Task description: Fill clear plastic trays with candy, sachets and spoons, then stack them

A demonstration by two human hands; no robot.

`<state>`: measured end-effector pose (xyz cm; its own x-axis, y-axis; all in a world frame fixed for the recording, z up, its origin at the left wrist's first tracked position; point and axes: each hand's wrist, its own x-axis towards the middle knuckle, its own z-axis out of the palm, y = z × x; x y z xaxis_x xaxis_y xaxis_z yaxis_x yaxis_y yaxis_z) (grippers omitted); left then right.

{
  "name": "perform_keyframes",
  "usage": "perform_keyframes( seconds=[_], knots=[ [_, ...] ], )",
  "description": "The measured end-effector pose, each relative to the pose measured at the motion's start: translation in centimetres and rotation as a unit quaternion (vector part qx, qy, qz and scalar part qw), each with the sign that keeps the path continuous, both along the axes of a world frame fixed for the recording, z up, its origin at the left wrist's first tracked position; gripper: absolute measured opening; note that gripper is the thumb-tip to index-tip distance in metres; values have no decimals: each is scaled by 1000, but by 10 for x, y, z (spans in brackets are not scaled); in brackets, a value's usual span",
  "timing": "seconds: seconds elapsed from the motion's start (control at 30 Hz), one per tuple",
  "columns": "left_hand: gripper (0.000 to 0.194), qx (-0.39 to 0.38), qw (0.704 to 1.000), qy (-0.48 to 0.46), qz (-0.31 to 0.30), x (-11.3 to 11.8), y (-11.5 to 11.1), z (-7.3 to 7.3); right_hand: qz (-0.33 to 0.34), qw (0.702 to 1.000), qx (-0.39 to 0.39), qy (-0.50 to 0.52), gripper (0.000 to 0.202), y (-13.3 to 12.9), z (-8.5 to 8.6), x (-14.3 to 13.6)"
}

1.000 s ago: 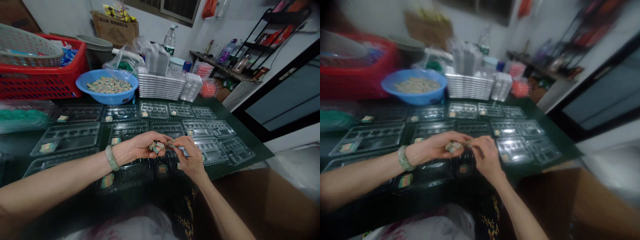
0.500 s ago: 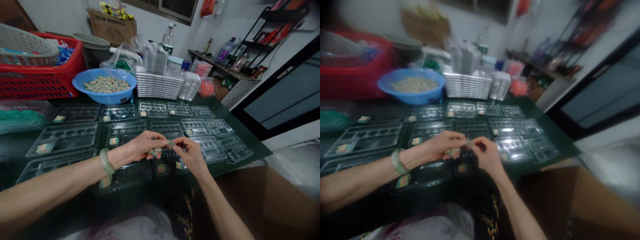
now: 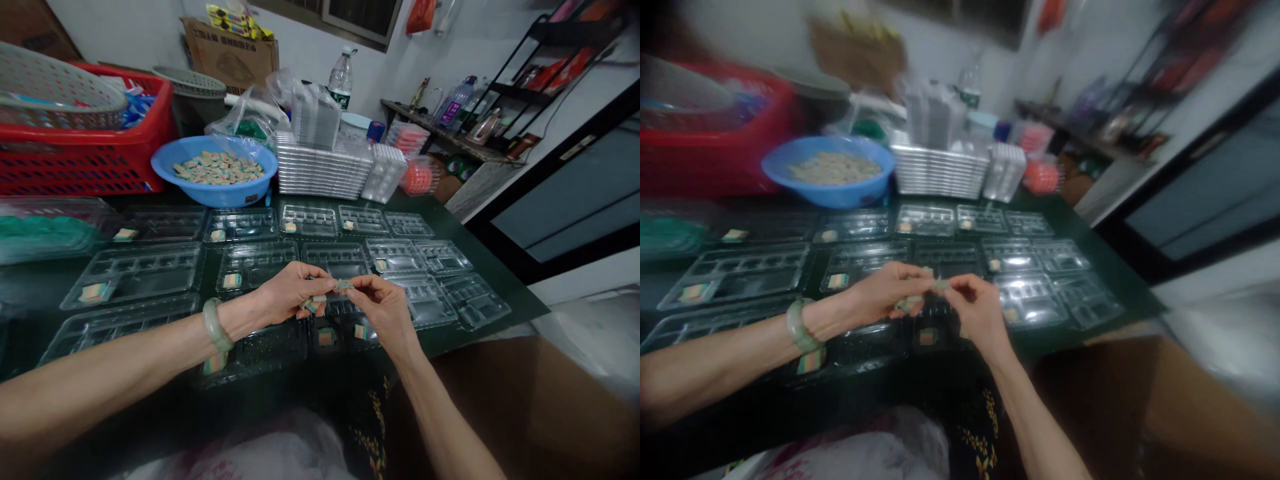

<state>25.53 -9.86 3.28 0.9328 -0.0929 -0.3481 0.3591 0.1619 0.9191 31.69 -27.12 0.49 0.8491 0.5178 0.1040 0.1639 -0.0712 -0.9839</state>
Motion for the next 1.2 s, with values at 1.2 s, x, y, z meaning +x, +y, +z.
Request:
perform_keyframes(
  seconds=[1.2],
  knots=[
    [29, -121, 988, 86, 27, 12, 6, -14, 159, 939, -93, -291, 13, 0, 26, -12]
  ],
)
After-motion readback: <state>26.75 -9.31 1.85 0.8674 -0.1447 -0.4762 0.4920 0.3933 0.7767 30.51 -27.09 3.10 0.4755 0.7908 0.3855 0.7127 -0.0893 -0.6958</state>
